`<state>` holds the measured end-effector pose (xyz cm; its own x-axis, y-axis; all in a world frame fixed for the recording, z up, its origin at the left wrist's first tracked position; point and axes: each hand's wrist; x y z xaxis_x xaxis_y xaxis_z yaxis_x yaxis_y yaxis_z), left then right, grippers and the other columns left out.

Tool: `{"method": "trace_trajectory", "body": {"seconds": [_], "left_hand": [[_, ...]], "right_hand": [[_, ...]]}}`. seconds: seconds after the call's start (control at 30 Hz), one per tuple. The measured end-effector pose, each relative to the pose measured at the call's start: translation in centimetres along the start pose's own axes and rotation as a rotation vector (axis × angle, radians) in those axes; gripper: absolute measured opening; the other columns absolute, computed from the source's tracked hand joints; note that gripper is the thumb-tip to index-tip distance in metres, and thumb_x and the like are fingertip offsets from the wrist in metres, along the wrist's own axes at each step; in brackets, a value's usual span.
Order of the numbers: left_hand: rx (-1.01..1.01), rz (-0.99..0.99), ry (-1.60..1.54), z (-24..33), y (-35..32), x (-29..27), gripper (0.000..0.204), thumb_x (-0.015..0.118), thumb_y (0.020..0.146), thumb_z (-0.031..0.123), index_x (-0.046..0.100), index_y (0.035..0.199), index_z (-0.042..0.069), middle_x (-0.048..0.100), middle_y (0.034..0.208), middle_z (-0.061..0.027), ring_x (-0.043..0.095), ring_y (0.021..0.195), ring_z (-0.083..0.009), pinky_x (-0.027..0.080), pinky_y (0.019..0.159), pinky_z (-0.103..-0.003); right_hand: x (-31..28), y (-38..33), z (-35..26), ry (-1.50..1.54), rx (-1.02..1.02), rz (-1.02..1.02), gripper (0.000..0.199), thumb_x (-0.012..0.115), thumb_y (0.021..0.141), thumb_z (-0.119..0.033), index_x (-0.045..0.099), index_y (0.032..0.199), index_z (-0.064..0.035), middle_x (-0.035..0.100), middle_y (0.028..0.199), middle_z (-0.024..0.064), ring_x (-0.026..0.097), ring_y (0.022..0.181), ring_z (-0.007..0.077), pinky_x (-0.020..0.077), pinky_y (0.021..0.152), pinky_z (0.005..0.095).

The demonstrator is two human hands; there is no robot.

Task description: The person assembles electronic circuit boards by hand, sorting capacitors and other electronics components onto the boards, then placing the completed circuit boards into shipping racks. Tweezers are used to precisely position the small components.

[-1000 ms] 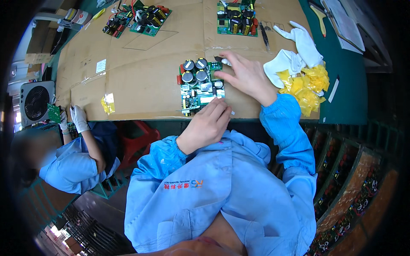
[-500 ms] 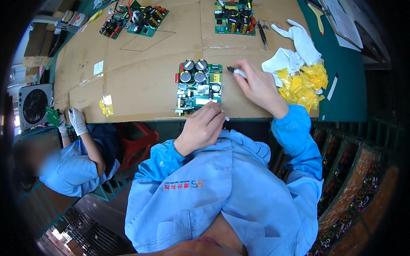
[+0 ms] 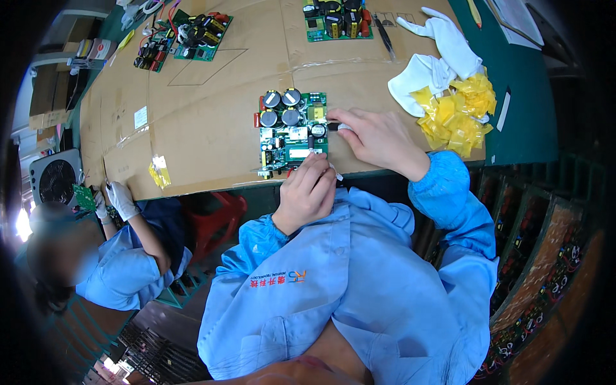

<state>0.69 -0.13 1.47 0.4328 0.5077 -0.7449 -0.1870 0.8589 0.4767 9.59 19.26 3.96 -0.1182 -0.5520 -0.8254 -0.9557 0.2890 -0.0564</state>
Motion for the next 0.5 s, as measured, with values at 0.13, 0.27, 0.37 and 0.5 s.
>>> {"method": "trace_trajectory", "body": {"seconds": [0.13,0.27,0.37,0.5], "left_hand": [[-0.020,0.044,0.000,0.2,0.3,0.3,0.020,0.069,0.071,0.003,0.066,0.091,0.001,0.064,0.099,-0.0126,0.066,0.099,-0.0307,0.055,0.092,-0.040],[-0.031,0.056,-0.020,0.2,0.3,0.4,0.021,0.069,0.070,0.002,0.066,0.091,0.000,0.064,0.097,-0.0127,0.066,0.098,-0.0306,0.055,0.093,-0.039],[-0.042,0.060,-0.045,0.2,0.4,0.3,0.021,0.069,0.069,0.001,0.066,0.090,0.000,0.064,0.097,-0.0126,0.066,0.097,-0.0303,0.054,0.093,-0.039],[-0.040,0.068,-0.048,0.2,0.4,0.3,0.021,0.069,0.068,-0.001,0.064,0.088,0.001,0.064,0.096,-0.0124,0.066,0.093,-0.0296,0.055,0.092,-0.039]], "right_hand": [[-0.3,0.1,-0.3,-0.002,0.044,-0.040,0.035,0.058,0.091,-0.017,0.059,0.126,-0.0205,0.069,0.114,0.0042,0.068,0.092,0.0284,0.0528,0.067,0.0394],[0.2,0.1,-0.4,-0.044,0.027,0.008,0.036,0.058,0.091,-0.018,0.060,0.127,-0.0232,0.070,0.107,0.0034,0.068,0.084,0.0285,0.0506,0.061,0.0404],[0.8,0.0,-0.5,-0.095,0.013,0.057,0.035,0.058,0.091,-0.019,0.061,0.126,-0.0246,0.068,0.099,0.0024,0.067,0.075,0.0269,0.0481,0.056,0.0406],[1.4,-0.2,-0.5,-0.158,-0.004,0.099,0.033,0.060,0.091,-0.019,0.065,0.123,-0.0251,0.062,0.086,0.0016,0.063,0.065,0.0235,0.0446,0.050,0.0391]]}}
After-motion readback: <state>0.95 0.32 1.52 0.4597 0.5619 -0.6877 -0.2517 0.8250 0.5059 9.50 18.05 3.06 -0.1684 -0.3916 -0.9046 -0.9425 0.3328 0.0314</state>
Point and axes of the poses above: each hand's wrist, its own y-axis towards the middle knuckle, its own x-axis out of the palm, z = x × y
